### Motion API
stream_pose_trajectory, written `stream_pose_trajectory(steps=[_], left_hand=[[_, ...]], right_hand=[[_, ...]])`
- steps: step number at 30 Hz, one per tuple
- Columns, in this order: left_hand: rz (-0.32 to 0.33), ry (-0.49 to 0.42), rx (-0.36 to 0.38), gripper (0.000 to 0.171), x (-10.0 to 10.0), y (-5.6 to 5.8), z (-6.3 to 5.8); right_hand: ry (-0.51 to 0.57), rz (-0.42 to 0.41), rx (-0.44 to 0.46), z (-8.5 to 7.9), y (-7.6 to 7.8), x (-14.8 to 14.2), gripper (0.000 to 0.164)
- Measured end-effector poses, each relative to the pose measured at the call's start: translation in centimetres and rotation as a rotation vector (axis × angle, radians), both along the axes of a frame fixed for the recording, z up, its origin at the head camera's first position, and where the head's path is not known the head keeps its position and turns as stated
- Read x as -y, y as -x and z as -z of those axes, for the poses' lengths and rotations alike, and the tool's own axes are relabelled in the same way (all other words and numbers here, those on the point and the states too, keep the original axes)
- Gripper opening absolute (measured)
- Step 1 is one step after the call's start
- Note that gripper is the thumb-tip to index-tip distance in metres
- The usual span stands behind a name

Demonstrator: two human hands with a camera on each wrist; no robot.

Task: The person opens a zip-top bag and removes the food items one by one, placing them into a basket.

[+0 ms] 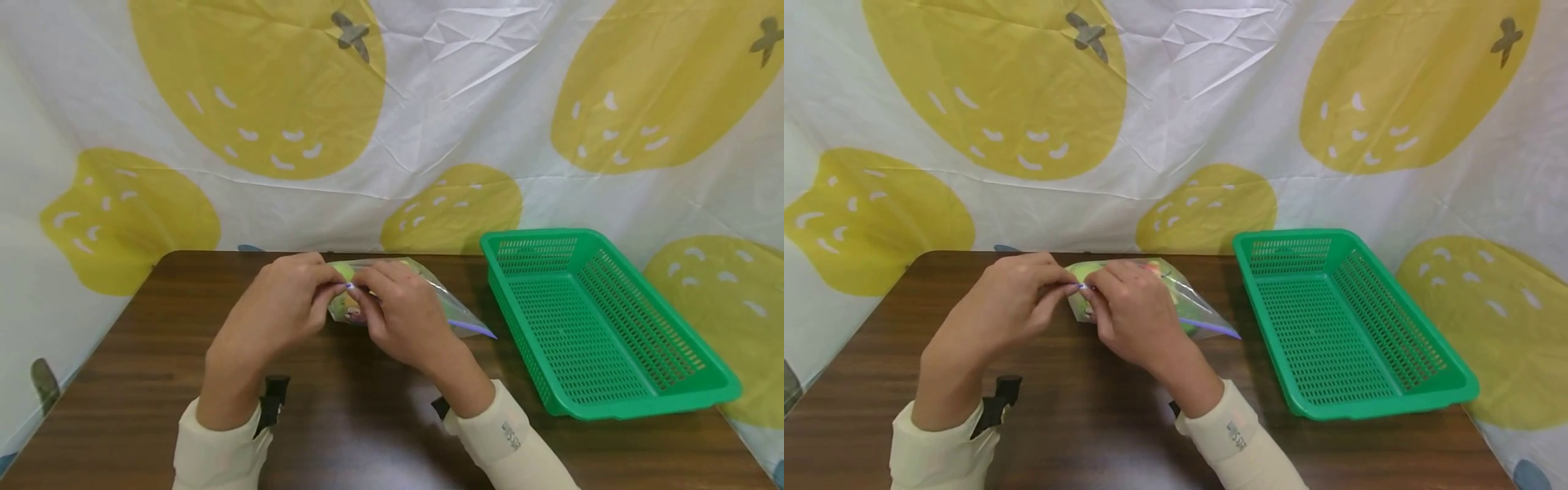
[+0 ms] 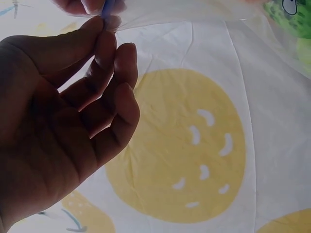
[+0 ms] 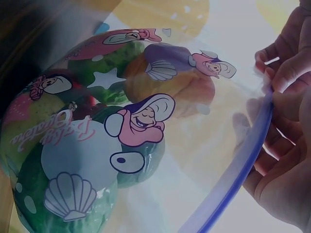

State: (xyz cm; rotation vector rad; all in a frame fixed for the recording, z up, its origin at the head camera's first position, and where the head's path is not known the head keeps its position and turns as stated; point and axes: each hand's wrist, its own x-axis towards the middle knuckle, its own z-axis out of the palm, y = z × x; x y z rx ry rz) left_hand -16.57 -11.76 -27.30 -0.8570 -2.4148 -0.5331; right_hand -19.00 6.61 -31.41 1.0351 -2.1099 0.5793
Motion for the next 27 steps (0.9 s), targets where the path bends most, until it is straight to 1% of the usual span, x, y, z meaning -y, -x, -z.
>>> stream_pose_trajectory(steps=[10,13,20,27], left_hand=[[-0.041,0.0,-0.026,0.005,0.02,0.1,0.15],[-0.052,-0.005,-0.043,0.005,0.02,0.16,0.22],[-0.049,-0.032,-0.1,0.005,-0.02,0.44,0.35],[-0.058,-0.05,-0.1,0.006,0.19,0.6,0.35]], right_hand=[[-0.003,0.027,0.014,0.19,0.05,-0.22,0.012],[0.001,0.033,0.012,0.23,0.14,-0.31,0.012],[0.017,0.039,0.006,0.24,0.43,-0.52,0.009],[0.024,0.041,0.014,0.12,0.68,-0.8,0.008]])
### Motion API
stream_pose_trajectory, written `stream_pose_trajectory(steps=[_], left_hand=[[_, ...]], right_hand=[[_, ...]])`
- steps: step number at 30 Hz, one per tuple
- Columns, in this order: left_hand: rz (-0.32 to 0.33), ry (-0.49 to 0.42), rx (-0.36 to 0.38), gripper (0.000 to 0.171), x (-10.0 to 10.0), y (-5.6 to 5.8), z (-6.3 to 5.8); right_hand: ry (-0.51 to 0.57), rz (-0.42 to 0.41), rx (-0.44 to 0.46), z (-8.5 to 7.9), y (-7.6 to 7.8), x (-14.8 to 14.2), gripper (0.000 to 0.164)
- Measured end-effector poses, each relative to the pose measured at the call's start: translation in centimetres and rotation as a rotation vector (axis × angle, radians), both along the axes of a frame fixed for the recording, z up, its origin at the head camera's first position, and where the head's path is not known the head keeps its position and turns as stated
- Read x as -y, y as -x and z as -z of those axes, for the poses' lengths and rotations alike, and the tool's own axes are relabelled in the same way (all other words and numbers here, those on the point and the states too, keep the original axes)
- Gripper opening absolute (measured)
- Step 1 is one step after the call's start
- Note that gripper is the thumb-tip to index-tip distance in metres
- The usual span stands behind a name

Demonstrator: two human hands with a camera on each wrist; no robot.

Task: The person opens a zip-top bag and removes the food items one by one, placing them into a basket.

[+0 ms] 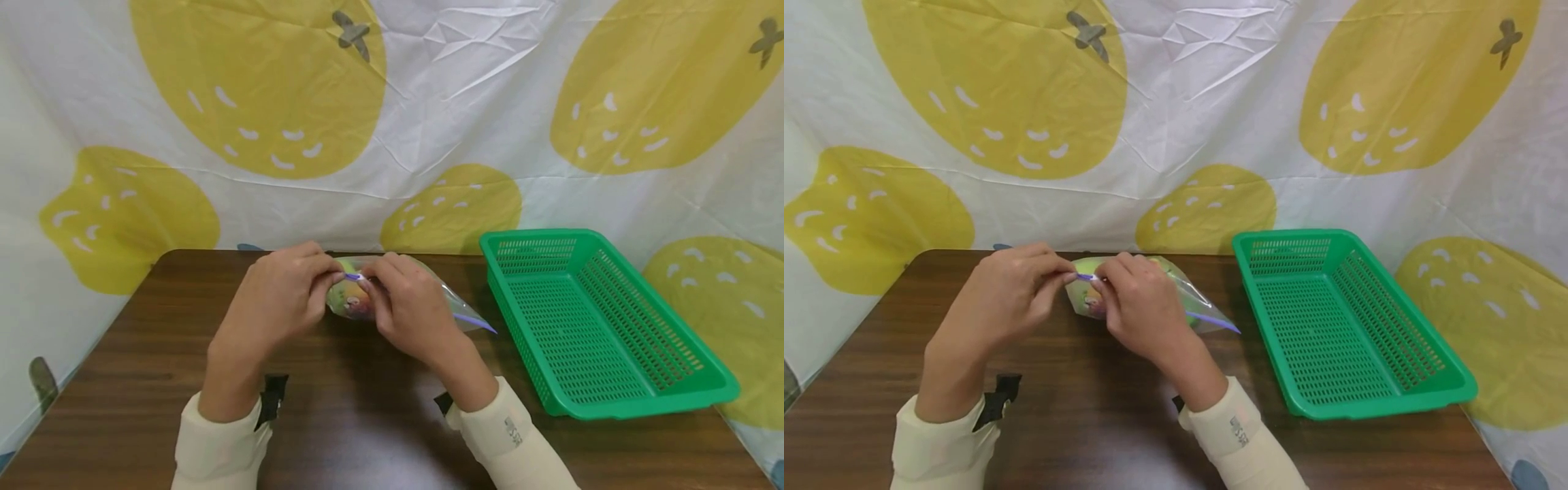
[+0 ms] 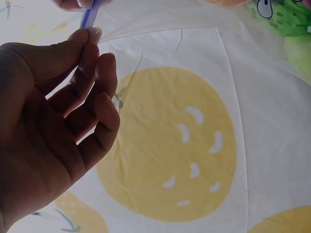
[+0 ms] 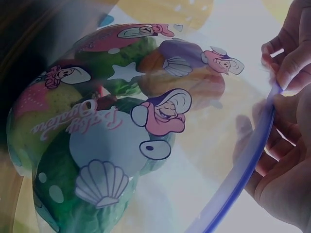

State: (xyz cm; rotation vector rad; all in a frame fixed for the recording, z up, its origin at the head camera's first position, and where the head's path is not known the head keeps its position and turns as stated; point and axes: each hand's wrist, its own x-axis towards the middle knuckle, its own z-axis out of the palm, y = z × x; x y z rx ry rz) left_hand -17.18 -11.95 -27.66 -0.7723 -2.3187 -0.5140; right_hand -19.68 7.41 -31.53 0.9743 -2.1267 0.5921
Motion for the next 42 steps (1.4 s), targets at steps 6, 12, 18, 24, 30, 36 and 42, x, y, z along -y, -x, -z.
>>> stream_pose_trajectory(steps=[6,12,18,24,30,36,42], left_hand=[[0.0,-0.027,-0.025,0.005,0.1,0.2,0.0],[-0.001,-0.048,-0.037,0.005,0.1,0.3,0.1],[-0.012,-0.054,-0.04,0.005,0.2,0.4,0.0],[-0.015,-0.061,-0.054,0.005,0.6,0.4,0.0],[-0.018,-0.066,-0.057,0.006,0.8,0.5,0.0],[-0.029,-0.066,-0.045,0.007,1.1,0.3,-0.2],[-0.04,-0.075,-0.042,0.008,1.3,0.0,-0.3]], right_hand=[[0.007,0.017,0.012,-0.1,0.1,-0.3,0.007],[0.002,0.034,0.032,-0.2,0.3,-0.7,0.007],[0.0,0.037,0.046,-0.2,0.4,-1.0,0.006],[-0.006,0.051,0.049,-0.2,0.6,-1.2,0.006],[-0.015,0.056,0.042,-0.3,0.8,-1.6,0.005],[-0.025,0.077,0.039,-0.4,1.1,-2.1,0.005],[-0.036,0.094,0.06,-0.4,1.2,-2.4,0.004]])
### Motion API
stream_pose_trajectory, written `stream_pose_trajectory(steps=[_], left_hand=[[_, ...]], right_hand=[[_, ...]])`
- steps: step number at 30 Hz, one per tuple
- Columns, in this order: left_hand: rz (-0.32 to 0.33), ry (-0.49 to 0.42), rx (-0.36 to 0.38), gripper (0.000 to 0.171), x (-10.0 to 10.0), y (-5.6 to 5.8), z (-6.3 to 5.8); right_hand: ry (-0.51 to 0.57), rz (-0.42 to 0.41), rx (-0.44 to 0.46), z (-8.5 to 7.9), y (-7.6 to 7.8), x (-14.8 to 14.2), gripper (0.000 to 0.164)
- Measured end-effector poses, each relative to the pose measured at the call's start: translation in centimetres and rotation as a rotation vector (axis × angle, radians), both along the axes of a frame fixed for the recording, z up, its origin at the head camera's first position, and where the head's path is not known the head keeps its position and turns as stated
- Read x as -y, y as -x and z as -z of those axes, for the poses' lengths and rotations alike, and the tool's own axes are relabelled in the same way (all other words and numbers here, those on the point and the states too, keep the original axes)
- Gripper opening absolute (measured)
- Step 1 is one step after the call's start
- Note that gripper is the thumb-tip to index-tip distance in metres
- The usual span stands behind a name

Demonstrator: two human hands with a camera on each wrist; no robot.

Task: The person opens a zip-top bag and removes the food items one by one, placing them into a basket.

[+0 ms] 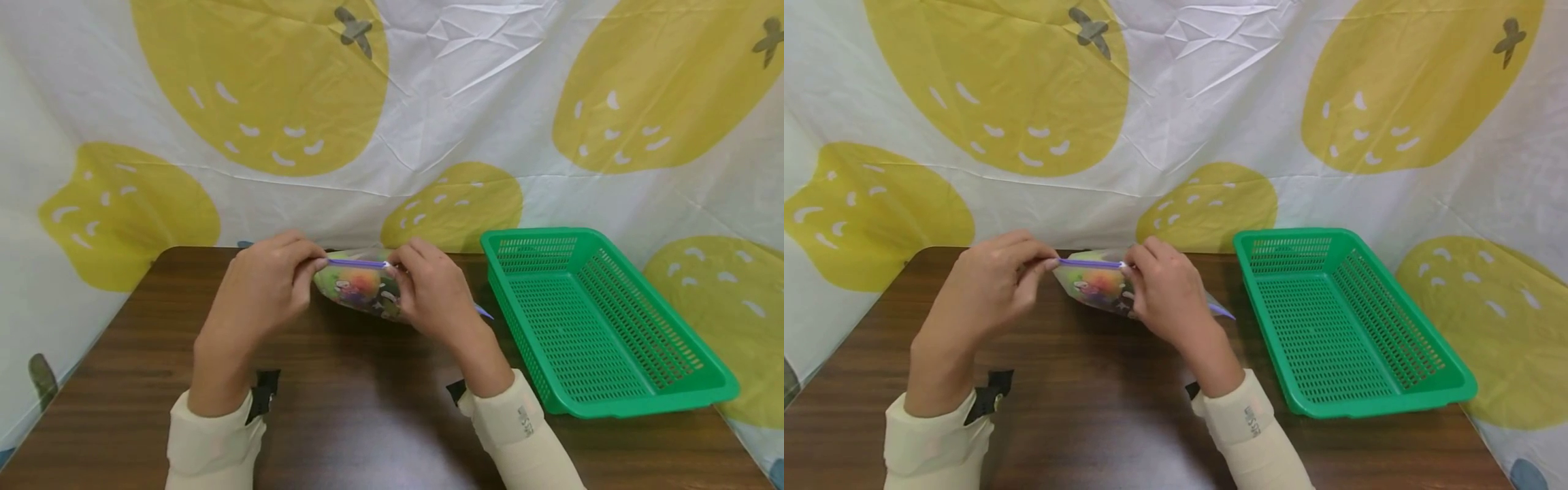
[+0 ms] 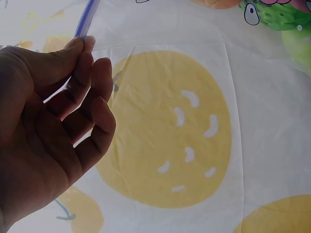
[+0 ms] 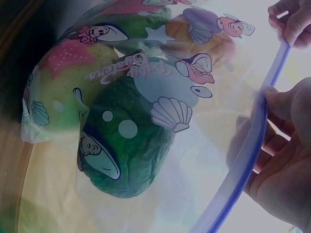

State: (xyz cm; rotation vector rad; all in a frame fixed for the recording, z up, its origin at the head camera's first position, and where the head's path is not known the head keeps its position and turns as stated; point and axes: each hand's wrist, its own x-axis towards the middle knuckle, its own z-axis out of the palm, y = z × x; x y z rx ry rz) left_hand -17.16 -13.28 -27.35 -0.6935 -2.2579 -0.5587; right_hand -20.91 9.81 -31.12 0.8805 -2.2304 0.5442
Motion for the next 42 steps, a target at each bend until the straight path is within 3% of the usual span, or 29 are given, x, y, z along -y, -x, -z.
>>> stream_pose_trajectory(steps=[31,42], left_hand=[[-0.074,-0.035,0.064,0.009,2.1,-0.2,-0.3],[-0.106,-0.037,0.112,0.01,2.9,-0.3,-0.5]], right_hand=[[-0.01,0.079,0.024,-0.4,0.7,-1.8,0.007],[0.026,0.154,0.067,-0.3,1.0,-2.4,0.006]])
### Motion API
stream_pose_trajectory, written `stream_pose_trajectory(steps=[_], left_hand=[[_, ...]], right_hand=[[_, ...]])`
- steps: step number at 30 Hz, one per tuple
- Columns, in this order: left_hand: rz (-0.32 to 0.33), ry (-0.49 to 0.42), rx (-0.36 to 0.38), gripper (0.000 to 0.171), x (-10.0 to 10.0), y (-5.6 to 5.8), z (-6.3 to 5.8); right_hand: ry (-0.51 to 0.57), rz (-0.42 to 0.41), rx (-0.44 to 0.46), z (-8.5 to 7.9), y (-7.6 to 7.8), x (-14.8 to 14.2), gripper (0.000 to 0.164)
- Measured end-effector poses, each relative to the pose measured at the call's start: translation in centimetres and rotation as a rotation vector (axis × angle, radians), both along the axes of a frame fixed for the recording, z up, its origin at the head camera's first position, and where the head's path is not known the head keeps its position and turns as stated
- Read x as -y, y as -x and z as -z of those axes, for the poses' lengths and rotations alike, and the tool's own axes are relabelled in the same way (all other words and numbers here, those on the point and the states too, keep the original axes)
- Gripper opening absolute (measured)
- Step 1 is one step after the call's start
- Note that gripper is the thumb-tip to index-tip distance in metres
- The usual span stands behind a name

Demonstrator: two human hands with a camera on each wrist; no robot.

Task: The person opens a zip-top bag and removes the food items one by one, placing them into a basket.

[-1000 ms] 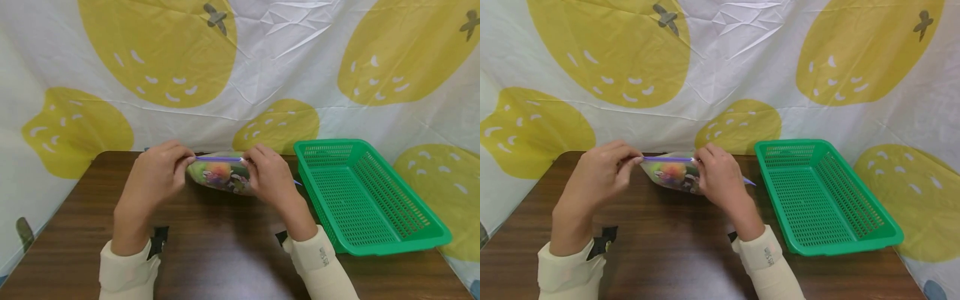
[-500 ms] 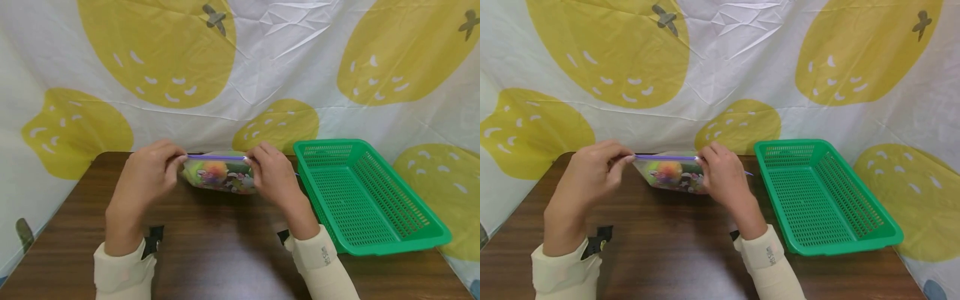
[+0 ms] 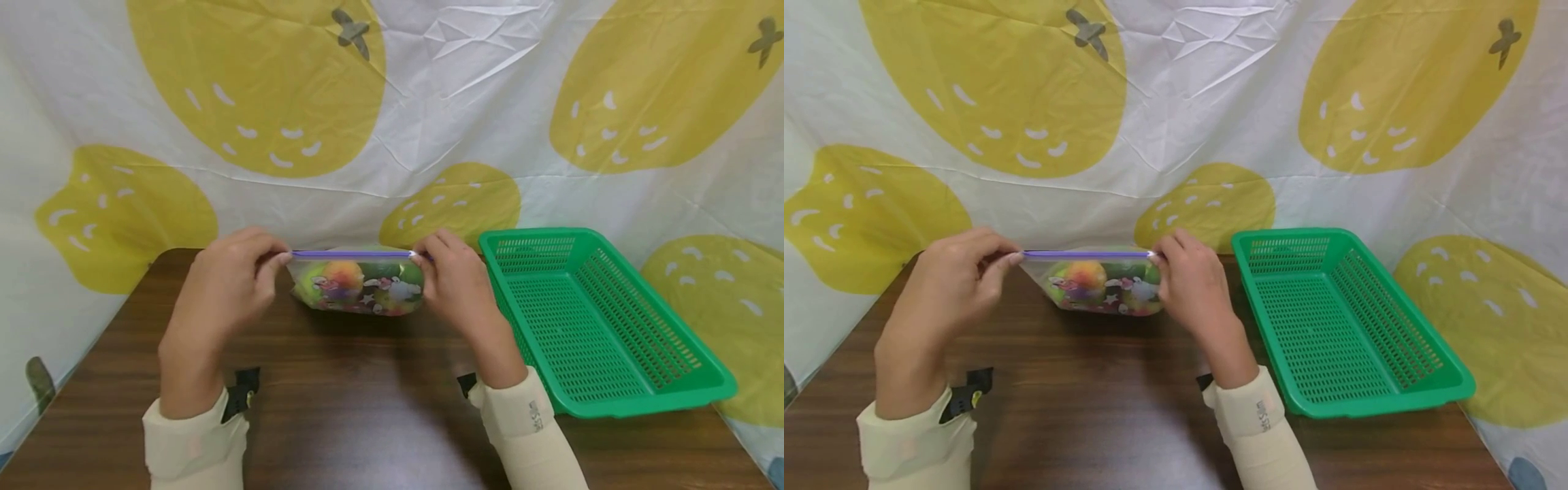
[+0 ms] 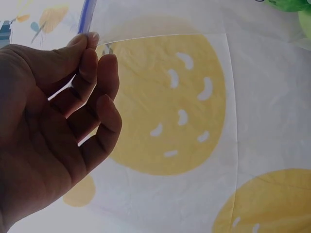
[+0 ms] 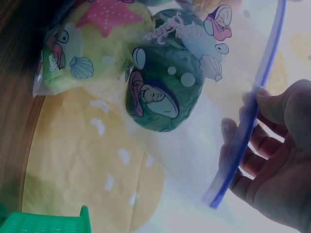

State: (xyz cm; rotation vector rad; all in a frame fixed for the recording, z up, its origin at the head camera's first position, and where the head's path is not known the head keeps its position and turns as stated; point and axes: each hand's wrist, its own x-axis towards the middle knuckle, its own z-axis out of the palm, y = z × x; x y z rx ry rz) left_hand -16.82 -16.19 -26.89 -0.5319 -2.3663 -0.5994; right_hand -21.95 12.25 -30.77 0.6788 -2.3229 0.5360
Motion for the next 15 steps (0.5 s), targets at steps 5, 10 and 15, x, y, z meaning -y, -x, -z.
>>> stream_pose_trajectory(steps=[5,10,15], left_hand=[[-0.005,-0.003,0.021,0.01,0.4,-0.2,0.1],[-0.012,-0.012,0.034,0.011,0.8,-0.2,0.1],[-0.02,-0.018,0.044,0.011,1.0,-0.1,0.1]], right_hand=[[0.011,0.038,0.015,0.0,0.2,-0.3,0.006],[0.015,0.067,0.031,-0.1,0.3,-0.8,0.008],[0.043,0.14,0.093,-0.2,0.2,-1.2,0.012]])
